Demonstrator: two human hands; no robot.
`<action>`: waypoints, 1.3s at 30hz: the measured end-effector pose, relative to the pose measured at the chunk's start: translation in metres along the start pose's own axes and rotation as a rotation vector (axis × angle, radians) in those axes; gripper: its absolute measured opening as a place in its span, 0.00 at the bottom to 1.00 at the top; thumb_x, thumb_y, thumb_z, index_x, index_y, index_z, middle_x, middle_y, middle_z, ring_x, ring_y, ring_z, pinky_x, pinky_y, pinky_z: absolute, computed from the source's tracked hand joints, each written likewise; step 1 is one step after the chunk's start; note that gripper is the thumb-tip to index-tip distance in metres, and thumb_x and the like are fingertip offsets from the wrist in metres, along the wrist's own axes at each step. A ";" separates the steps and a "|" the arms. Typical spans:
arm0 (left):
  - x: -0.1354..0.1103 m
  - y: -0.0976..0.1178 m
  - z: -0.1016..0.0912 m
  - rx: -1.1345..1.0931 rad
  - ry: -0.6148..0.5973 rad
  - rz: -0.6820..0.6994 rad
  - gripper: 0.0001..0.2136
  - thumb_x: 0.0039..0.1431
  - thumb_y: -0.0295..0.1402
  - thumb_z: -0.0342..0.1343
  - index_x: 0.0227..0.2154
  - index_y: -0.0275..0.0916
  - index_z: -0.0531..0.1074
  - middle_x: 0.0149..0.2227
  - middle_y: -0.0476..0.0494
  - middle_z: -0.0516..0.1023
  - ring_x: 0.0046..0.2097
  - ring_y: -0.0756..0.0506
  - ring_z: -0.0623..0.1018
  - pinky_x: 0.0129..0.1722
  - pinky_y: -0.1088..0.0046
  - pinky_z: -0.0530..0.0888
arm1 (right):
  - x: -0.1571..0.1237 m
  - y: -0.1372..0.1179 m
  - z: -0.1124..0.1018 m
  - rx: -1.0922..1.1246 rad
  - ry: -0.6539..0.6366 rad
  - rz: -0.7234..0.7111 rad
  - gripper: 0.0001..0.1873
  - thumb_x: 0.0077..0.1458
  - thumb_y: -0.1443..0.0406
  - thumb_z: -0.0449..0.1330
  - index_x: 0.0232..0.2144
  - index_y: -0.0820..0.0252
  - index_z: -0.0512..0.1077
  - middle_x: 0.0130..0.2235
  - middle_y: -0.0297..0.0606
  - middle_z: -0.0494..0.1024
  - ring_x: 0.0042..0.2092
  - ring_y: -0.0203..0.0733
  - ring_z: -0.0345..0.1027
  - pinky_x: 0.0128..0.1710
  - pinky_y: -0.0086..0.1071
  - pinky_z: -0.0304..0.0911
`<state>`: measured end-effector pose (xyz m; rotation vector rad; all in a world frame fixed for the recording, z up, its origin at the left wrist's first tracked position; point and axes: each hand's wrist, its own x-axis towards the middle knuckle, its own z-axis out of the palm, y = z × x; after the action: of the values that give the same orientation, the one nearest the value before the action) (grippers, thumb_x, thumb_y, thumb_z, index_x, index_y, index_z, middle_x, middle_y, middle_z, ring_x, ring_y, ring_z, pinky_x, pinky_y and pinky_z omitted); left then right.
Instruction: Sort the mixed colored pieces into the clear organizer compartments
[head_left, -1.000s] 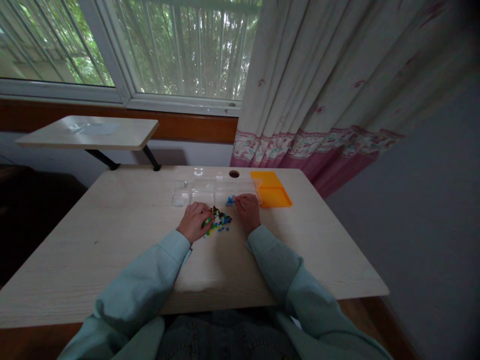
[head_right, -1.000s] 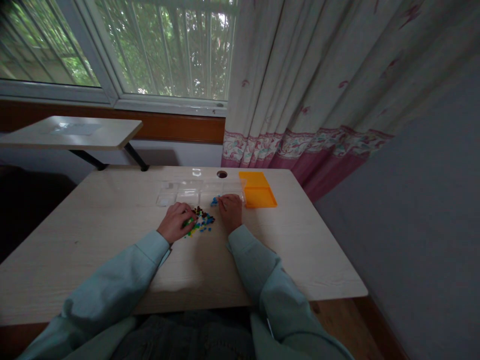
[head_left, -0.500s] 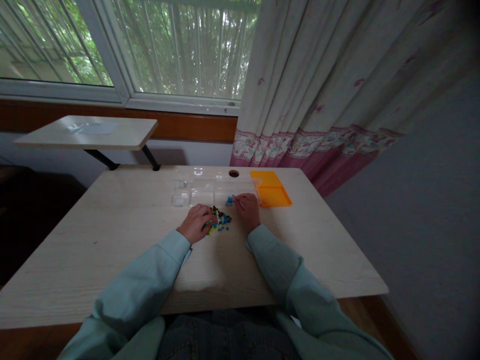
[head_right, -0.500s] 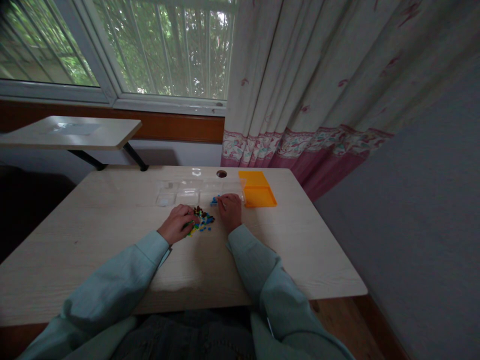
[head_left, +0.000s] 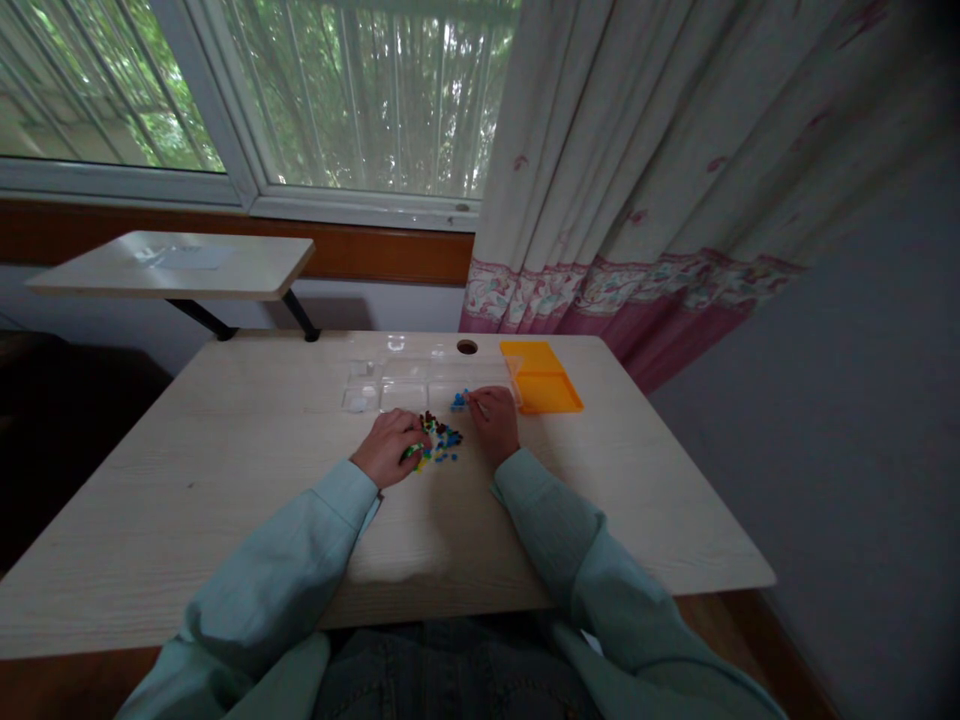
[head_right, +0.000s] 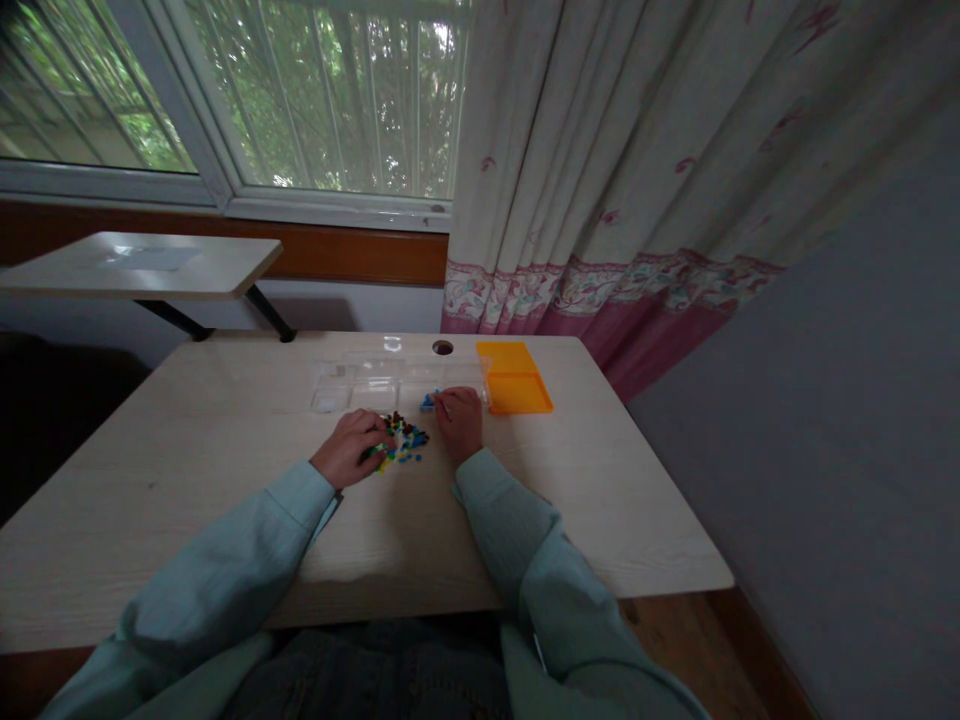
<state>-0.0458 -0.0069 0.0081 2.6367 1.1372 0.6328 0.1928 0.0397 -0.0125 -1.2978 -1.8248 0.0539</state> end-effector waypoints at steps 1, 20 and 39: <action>0.000 0.000 0.000 0.000 -0.006 -0.003 0.10 0.53 0.30 0.56 0.39 0.45 0.76 0.42 0.43 0.71 0.47 0.40 0.68 0.47 0.60 0.65 | 0.000 0.000 0.000 0.000 -0.004 0.000 0.13 0.61 0.61 0.55 0.34 0.58 0.79 0.35 0.40 0.78 0.41 0.43 0.66 0.48 0.38 0.59; 0.001 -0.003 -0.003 0.003 -0.038 0.008 0.09 0.54 0.36 0.59 0.38 0.46 0.76 0.41 0.43 0.73 0.46 0.41 0.70 0.46 0.61 0.65 | -0.001 0.001 0.001 0.007 -0.002 -0.004 0.12 0.60 0.61 0.56 0.34 0.58 0.78 0.35 0.40 0.77 0.42 0.44 0.67 0.48 0.40 0.60; 0.004 0.004 0.006 0.042 0.029 -0.087 0.07 0.60 0.38 0.54 0.32 0.41 0.73 0.36 0.43 0.72 0.42 0.42 0.69 0.41 0.64 0.65 | 0.000 -0.001 0.000 0.019 0.015 -0.012 0.12 0.61 0.60 0.56 0.34 0.58 0.78 0.35 0.40 0.78 0.41 0.43 0.67 0.47 0.38 0.60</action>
<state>-0.0382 -0.0063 0.0054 2.6035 1.2797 0.6390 0.1921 0.0386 -0.0118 -1.2704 -1.8155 0.0553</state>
